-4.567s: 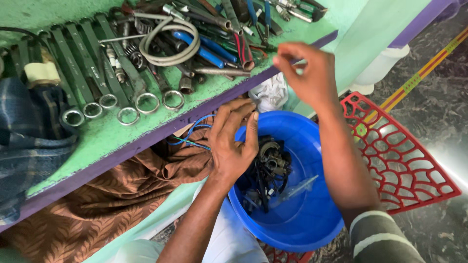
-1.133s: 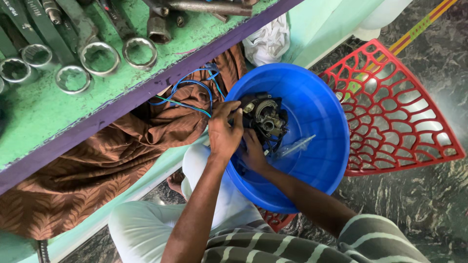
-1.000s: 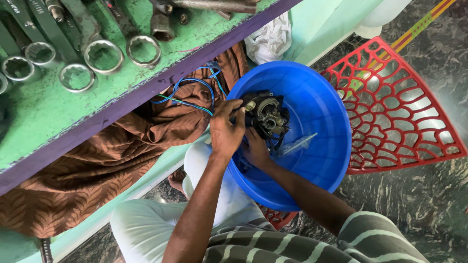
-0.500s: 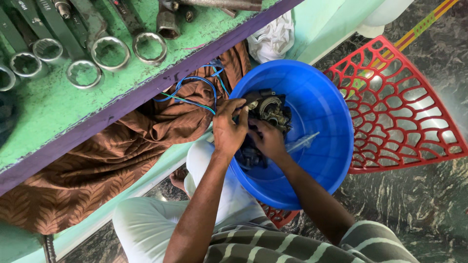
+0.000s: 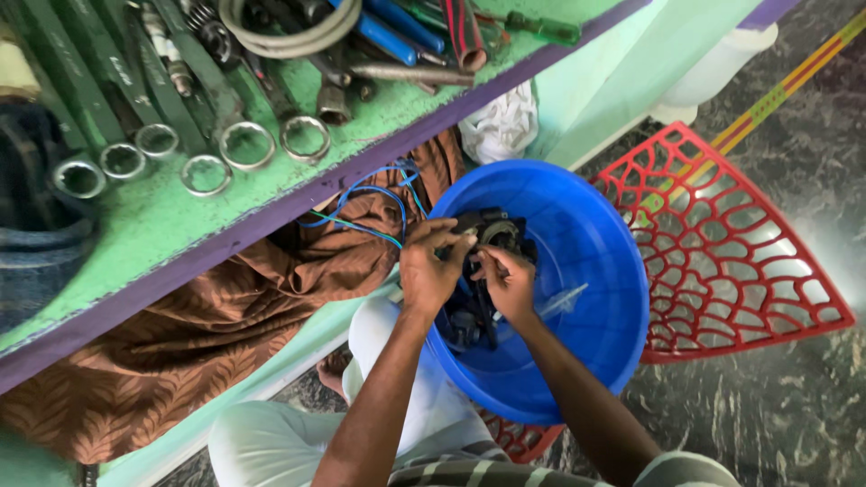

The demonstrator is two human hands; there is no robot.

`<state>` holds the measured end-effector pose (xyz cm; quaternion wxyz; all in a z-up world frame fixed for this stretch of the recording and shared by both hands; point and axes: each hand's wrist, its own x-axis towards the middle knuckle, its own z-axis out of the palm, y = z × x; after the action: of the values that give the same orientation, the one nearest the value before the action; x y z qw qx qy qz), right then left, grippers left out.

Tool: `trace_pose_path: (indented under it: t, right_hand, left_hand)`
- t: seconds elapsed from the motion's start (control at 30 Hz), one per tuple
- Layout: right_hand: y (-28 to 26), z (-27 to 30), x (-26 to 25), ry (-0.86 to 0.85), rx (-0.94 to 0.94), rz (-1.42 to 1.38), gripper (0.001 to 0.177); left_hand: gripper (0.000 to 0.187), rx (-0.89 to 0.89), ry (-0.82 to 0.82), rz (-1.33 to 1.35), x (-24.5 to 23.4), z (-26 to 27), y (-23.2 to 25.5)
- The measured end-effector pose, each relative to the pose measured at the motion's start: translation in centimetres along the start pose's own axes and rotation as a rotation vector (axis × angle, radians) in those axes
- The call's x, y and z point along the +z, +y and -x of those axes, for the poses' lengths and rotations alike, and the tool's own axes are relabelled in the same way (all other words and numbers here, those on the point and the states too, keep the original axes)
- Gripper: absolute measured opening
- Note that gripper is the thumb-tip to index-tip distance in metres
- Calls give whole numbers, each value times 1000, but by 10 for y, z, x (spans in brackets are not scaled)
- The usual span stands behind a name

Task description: The person organizes various mechanical components and tools, handling a carburetor, metal plates, and numerous wrenches while sorting items into a blue basin.

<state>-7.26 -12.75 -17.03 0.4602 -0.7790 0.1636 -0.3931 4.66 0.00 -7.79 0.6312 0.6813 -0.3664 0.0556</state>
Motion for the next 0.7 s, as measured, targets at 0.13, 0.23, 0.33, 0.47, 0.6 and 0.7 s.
trace_pose_path:
  t: [0.13, 0.23, 0.33, 0.47, 0.6, 0.7]
  right_hand:
    - [-46, -32, -3, 12, -74, -170, 16]
    - [-91, -70, -18, 69, -169, 56, 14]
    - [-136, -123, -45, 29, -338, 55, 12]
    - [-189, -191, -71, 78, -393, 134, 16]
    - [-213, -238, -80, -50, -697, 546, 34]
    - [-208, -257, -77, -142, -632, 587, 37]
  left_hand:
    - [23, -71, -12, 57, -9, -14, 29]
    - [15, 49, 24, 69, -26, -30, 65]
    - [11, 244, 92, 27, -49, -50, 98]
    - [14, 397, 197, -25, -74, -73, 125]
    - [19, 369, 250, -18, -78, -80, 133]
    - [19, 364, 215, -18, -73, -73, 129]
